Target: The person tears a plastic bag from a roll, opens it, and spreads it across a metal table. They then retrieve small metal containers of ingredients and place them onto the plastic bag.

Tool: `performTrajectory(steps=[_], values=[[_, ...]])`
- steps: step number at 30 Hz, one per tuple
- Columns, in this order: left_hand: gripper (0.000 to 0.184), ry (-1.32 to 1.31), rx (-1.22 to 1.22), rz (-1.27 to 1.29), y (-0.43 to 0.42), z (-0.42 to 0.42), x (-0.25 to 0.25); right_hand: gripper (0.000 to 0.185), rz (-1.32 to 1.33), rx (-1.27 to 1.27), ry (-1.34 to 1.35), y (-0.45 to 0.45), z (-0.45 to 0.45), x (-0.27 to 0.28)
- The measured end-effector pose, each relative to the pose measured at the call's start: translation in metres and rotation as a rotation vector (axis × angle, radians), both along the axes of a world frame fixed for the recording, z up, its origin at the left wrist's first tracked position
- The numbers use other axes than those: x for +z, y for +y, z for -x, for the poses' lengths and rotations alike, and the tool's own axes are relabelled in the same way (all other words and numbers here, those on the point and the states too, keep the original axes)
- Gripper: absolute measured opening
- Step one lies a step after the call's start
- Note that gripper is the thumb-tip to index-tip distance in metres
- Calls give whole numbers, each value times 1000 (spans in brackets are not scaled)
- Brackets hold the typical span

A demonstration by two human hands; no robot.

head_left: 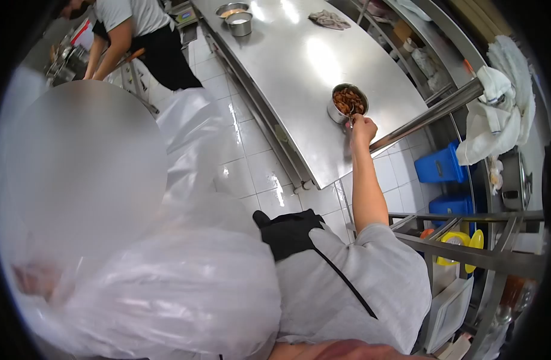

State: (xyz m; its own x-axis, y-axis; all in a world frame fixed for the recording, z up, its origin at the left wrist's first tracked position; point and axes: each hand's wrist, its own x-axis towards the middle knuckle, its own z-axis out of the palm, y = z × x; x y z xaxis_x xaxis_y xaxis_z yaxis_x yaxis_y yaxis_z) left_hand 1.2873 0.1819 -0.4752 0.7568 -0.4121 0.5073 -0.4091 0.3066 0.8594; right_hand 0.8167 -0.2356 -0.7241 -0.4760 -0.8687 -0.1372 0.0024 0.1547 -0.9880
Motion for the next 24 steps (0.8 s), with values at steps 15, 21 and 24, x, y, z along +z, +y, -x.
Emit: performTrajectory(steps=[15, 21, 24], values=[[22, 169, -1009, -9, -431, 0, 16, 19, 216, 428, 505, 97, -67, -9], [18, -434, -917, -490, -554, 102, 11, 28, 53, 692, 403, 77, -69, 75], [21, -556, -1044, -556, -575, 129, 8, 20, 352, 524, 242, 76, -78, 127]])
